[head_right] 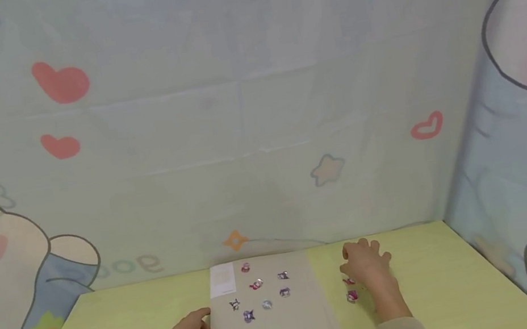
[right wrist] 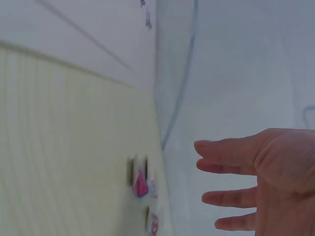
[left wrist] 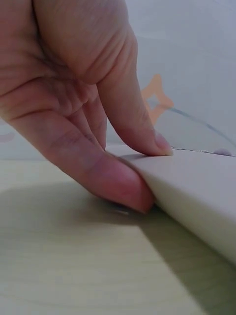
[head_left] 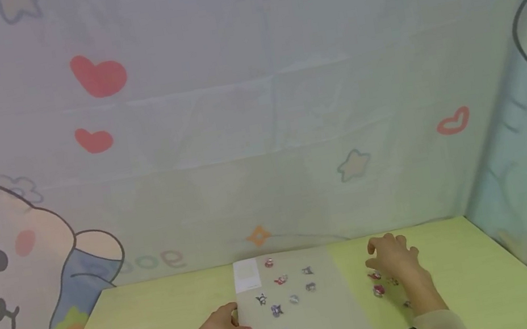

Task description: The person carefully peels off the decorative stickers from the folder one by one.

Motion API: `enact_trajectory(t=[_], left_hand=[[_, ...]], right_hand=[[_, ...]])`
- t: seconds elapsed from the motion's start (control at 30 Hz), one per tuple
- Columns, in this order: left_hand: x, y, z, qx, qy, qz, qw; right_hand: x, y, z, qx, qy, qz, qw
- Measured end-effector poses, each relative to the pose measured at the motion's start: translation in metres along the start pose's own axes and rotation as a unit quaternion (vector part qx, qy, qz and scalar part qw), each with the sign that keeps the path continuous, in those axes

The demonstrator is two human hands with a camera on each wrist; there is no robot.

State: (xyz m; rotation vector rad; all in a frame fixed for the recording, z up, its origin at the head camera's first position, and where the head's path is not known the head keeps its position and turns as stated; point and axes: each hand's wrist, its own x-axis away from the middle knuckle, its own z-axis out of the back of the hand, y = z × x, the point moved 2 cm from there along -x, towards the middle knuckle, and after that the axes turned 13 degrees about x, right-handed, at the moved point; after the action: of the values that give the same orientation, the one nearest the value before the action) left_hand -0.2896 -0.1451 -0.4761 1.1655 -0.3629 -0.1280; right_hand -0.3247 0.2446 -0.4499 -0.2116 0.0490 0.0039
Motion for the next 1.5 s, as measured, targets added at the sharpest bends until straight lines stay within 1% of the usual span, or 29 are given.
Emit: enact_trajectory(t=[0.13, 0.3, 0.43, 0.57, 0.77, 0.83, 0.93, 1.03, 1.17, 1.33, 1.5], left_hand=[[-0.001, -0.001, 0.001, -0.002, -0.001, -0.002, 1.0], [-0.001, -0.002, 0.001, -0.007, 0.002, 0.005, 1.0], [-0.001, -0.002, 0.001, -0.002, 0.003, 0.005, 1.0], [0.0, -0.004, 0.003, 0.004, 0.004, 0.006, 1.0], [0.001, -0.006, 0.005, 0.003, 0.006, 0.003, 1.0], [0.002, -0.005, 0.005, 0.005, 0.007, 0.0, 1.0], [0.002, -0.006, 0.006, 0.006, 0.006, -0.004, 1.0], [0.003, -0.006, 0.006, 0.004, 0.004, -0.008, 1.0], [0.002, -0.005, 0.005, 0.007, 0.0, -0.01, 0.9999], [-0.001, -0.004, 0.004, 0.011, 0.0, -0.006, 0.9999], [-0.003, -0.002, 0.003, -0.001, -0.012, -0.009, 0.9999]], right_hand=[[0.002, -0.016, 0.003, 0.007, 0.009, 0.029, 0.9995], [0.004, -0.033, 0.002, 0.003, 0.005, 0.047, 0.9989], [0.009, -0.048, 0.004, -0.023, 0.016, 0.065, 0.9975], [0.014, -0.068, 0.004, -0.052, 0.024, 0.083, 0.9949], [0.015, -0.101, -0.009, -0.081, 0.004, 0.082, 0.9933], [0.016, -0.113, -0.014, -0.086, 0.002, 0.088, 0.9924], [0.019, -0.132, -0.019, -0.091, 0.0, 0.107, 0.99], [0.024, -0.148, -0.023, -0.083, 0.0, 0.135, 0.9874], [0.028, -0.162, -0.025, -0.062, -0.001, 0.167, 0.984], [0.03, -0.171, -0.029, -0.038, -0.008, 0.201, 0.9787], [0.033, -0.175, -0.035, -0.005, -0.021, 0.229, 0.9732]])
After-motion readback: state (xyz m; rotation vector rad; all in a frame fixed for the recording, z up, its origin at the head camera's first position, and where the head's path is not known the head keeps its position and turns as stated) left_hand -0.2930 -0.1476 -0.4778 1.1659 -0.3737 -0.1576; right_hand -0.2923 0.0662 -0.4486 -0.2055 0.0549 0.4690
